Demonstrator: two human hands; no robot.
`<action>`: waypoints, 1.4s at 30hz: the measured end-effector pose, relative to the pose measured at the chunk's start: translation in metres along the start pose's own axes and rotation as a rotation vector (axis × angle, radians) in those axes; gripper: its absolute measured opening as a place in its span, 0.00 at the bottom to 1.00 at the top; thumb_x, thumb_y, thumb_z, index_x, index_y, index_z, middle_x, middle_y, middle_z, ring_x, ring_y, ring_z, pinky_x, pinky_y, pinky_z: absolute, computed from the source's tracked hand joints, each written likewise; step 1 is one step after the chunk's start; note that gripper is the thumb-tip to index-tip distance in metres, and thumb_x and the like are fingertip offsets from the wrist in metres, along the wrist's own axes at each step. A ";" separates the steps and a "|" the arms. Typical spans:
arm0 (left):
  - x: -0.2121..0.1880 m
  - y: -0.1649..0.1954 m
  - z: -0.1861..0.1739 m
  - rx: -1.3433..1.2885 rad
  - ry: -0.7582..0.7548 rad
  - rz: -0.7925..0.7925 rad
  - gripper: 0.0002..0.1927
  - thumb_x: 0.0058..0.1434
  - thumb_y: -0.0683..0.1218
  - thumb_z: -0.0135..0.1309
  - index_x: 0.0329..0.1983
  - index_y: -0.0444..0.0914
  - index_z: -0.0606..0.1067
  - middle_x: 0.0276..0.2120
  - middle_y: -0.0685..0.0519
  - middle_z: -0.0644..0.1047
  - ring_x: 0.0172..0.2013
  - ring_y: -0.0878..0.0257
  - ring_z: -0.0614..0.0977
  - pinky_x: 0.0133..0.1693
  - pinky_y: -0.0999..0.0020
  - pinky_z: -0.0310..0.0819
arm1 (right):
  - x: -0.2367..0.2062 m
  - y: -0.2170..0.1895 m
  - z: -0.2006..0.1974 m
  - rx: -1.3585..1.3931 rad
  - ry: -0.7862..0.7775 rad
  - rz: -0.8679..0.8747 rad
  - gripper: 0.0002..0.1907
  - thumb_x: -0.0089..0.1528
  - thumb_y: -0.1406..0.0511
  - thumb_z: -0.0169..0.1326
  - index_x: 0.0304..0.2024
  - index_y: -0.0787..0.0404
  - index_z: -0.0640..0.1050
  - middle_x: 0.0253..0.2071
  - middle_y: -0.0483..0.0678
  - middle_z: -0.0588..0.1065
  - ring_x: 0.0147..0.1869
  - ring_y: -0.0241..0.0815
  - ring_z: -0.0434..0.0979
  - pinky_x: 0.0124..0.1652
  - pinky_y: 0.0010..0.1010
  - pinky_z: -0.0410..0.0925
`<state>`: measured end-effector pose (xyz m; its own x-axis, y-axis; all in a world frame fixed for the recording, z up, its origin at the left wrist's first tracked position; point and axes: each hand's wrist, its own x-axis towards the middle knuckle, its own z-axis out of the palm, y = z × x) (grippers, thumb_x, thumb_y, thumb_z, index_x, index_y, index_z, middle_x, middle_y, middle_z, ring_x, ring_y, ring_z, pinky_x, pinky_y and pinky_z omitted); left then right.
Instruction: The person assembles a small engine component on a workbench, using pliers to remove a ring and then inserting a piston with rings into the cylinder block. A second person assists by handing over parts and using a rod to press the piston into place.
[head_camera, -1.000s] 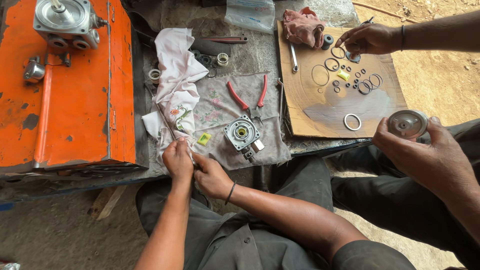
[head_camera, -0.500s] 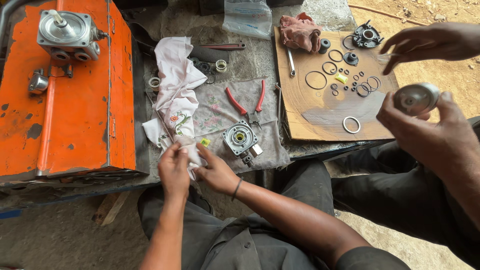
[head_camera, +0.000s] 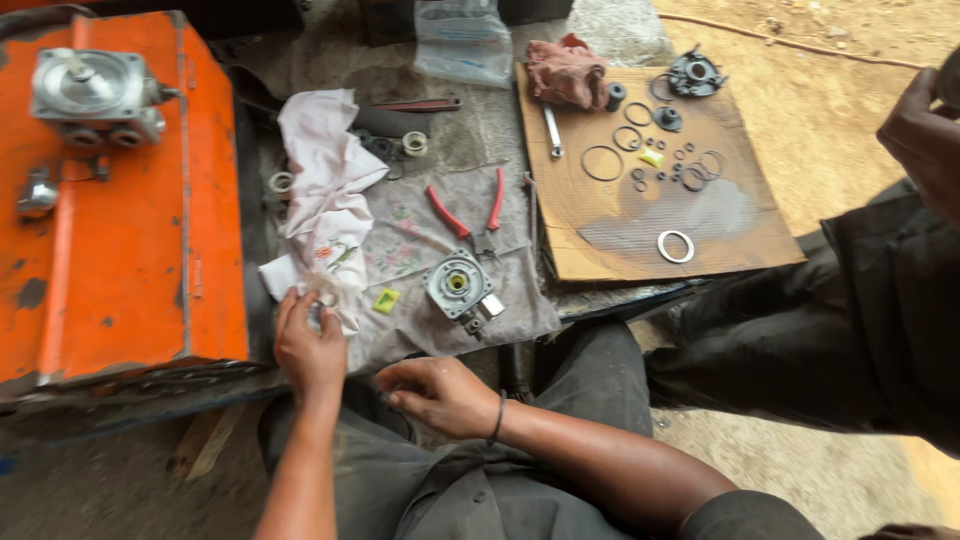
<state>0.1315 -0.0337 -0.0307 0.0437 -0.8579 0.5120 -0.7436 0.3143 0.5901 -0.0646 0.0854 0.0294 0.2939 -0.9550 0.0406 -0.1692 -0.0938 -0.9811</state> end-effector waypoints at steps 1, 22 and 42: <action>0.001 0.004 0.001 0.098 -0.070 -0.010 0.17 0.58 0.42 0.60 0.50 0.31 0.80 0.61 0.36 0.75 0.60 0.38 0.75 0.60 0.50 0.68 | -0.010 0.005 -0.016 0.000 0.021 0.041 0.14 0.64 0.69 0.56 0.52 0.66 0.80 0.44 0.51 0.82 0.47 0.40 0.84 0.47 0.31 0.75; -0.013 0.052 -0.030 0.313 -0.036 0.149 0.20 0.57 0.43 0.66 0.51 0.30 0.80 0.64 0.38 0.72 0.65 0.43 0.67 0.70 0.48 0.62 | 0.051 0.113 -0.338 -1.162 0.802 0.266 0.12 0.58 0.68 0.54 0.43 0.54 0.83 0.44 0.49 0.80 0.52 0.52 0.75 0.50 0.44 0.70; 0.011 0.131 0.018 -0.415 -0.256 -0.073 0.12 0.60 0.37 0.57 0.48 0.33 0.79 0.48 0.45 0.80 0.43 0.56 0.84 0.38 0.65 0.79 | 0.031 0.059 -0.252 0.584 0.320 -0.221 0.12 0.61 0.79 0.42 0.38 0.66 0.76 0.35 0.49 0.74 0.38 0.39 0.73 0.47 0.38 0.75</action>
<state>0.0223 -0.0091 0.0412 -0.1182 -0.9396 0.3212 -0.4142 0.3406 0.8441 -0.3024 -0.0210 0.0207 -0.0432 -0.9753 0.2167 0.4218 -0.2145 -0.8810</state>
